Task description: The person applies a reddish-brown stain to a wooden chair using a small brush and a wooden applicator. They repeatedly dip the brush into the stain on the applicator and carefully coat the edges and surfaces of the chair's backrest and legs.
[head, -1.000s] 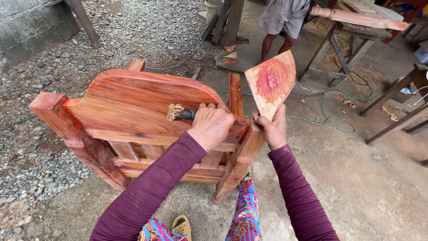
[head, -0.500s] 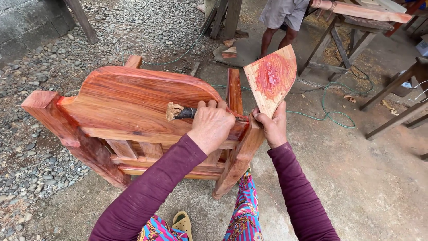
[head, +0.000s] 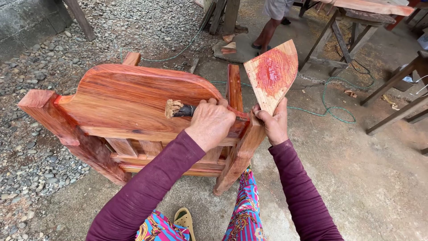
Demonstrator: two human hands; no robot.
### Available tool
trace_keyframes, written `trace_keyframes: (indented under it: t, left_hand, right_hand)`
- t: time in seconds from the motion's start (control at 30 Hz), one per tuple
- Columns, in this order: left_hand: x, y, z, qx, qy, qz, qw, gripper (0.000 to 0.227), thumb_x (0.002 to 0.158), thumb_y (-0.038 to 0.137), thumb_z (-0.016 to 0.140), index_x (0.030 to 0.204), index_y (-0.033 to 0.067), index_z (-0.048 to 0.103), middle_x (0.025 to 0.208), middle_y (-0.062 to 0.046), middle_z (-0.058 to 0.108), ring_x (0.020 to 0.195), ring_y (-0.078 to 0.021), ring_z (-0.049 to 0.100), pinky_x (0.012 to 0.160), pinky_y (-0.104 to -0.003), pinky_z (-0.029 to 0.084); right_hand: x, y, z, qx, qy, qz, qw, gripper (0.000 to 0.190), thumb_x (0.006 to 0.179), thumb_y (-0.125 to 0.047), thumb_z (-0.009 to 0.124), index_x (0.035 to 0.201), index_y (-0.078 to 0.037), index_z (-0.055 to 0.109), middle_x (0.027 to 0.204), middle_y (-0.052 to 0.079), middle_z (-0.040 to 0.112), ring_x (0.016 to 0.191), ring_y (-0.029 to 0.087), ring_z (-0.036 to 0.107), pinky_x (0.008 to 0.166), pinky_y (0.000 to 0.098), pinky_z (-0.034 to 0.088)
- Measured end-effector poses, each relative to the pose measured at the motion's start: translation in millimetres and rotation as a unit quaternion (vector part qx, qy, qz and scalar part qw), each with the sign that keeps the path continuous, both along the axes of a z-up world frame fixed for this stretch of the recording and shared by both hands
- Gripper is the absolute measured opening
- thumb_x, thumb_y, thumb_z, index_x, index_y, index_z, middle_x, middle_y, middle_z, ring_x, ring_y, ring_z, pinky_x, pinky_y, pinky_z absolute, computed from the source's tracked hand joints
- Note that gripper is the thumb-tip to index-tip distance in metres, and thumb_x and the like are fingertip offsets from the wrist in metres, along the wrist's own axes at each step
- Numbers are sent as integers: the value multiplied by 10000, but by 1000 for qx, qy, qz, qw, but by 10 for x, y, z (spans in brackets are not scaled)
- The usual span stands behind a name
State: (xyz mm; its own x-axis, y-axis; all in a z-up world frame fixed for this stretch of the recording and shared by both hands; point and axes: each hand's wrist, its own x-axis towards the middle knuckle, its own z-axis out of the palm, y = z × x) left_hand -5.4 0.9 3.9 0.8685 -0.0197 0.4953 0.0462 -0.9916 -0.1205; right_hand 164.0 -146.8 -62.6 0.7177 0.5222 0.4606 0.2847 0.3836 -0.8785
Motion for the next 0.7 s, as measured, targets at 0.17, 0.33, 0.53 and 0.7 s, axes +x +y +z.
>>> trace_keyframes:
  t: [0.17,0.33,0.53,0.7]
  left_hand:
    - [-217,-132,-81,2,27,5,1000,99,727,143,681,730,66,743,849,-155,688,843,-339,676,692,-487,510]
    - [-718,-219,-303,-8,-11,11,1000,167,731,134,662,855,45,729,898,-169,673,903,-349,652,717,-483,494]
    - [-1261,-62,-1770,-350,40,1,936,546,690,-100,621,1179,107,744,1049,-180,721,991,-384,680,829,-486,539]
    - [-1305,579,-4930,-658,48,24,751,551,806,68,777,1332,168,645,1070,-138,804,844,-252,816,774,-364,607]
  right_hand:
    - [18,5,-53,4,5,6,1000,509,834,89,547,1297,-47,385,1073,75,619,924,144,648,877,308,559]
    - [68,33,-142,15,12,0,1000,498,838,99,552,1285,-43,384,1082,93,635,933,156,664,878,318,569]
    - [104,107,-145,47,51,1,998,584,791,99,559,1323,-61,379,1088,67,643,914,153,665,848,314,565]
    - [147,102,-207,13,51,19,998,570,820,68,571,1345,-38,380,1011,79,655,900,144,643,815,293,534]
